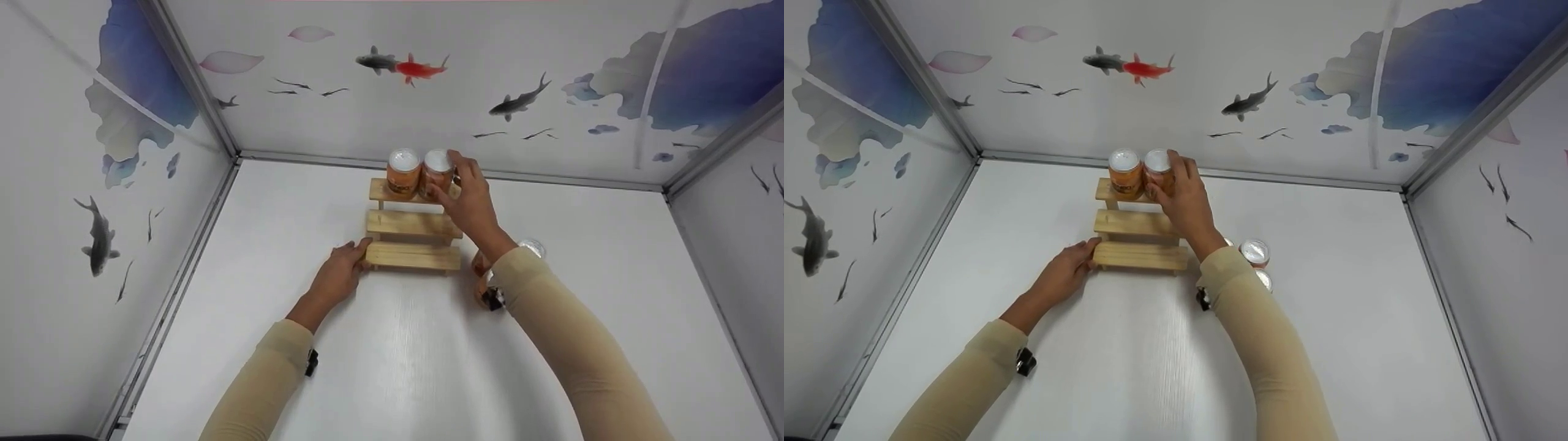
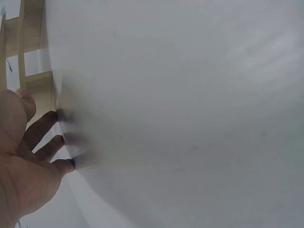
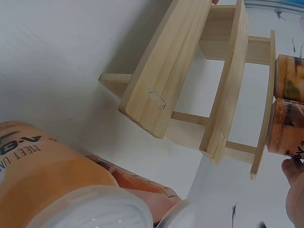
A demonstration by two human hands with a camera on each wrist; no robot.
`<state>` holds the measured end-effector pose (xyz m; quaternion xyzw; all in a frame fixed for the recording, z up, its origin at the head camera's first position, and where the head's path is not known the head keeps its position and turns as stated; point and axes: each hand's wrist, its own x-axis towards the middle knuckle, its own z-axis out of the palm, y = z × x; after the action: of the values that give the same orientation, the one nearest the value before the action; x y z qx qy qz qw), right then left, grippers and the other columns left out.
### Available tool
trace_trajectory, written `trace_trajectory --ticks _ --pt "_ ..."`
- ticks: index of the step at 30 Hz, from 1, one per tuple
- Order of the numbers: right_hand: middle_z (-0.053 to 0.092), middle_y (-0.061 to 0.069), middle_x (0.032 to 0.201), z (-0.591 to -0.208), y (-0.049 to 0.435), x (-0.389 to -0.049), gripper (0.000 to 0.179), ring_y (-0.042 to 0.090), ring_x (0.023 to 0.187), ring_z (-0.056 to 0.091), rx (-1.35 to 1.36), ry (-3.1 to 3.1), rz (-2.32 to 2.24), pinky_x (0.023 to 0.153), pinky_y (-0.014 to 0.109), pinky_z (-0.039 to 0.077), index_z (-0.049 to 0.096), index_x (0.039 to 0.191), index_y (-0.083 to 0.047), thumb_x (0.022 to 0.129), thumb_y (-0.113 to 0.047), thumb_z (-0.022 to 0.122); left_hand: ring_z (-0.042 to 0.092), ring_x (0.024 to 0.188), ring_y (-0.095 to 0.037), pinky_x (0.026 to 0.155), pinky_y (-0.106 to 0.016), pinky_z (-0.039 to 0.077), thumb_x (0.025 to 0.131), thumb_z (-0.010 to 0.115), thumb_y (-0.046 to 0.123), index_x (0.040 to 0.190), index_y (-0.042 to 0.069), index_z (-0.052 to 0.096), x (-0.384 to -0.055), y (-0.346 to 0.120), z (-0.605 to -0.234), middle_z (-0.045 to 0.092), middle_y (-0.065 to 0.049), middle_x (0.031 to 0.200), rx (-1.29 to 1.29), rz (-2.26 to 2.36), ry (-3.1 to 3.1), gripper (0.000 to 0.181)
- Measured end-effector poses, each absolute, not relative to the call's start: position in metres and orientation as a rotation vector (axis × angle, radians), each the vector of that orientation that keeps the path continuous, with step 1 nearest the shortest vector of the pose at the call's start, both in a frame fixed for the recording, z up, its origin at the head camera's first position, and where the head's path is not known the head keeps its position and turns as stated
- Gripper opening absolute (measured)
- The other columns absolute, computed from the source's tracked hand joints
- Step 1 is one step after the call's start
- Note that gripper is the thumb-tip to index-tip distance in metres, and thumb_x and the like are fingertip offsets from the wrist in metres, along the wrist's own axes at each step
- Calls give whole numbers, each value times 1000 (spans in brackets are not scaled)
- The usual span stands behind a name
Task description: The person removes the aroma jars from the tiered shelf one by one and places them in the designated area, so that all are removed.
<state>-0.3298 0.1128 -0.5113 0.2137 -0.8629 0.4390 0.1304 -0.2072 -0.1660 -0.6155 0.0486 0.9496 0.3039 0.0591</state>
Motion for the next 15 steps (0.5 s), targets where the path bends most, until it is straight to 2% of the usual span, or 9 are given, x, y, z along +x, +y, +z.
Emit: trace_trajectory --ticks 4,15 --pt "54 23 148 -512 112 -330 69 40 142 62 631 -2500 1253 117 43 59 48 164 -7 104 -17 81 44 163 -36 138 -58 30 118 55 29 171 23 44 -207 -166 -615 59 -11 166 162 930 2879 55" --pt "56 24 145 -511 110 -330 67 40 138 65 628 -2446 1301 112 45 62 53 160 -4 101 -14 84 43 163 -38 138 -60 28 115 55 37 171 22 44 -208 -167 -615 58 -11 166 169 977 2860 59"
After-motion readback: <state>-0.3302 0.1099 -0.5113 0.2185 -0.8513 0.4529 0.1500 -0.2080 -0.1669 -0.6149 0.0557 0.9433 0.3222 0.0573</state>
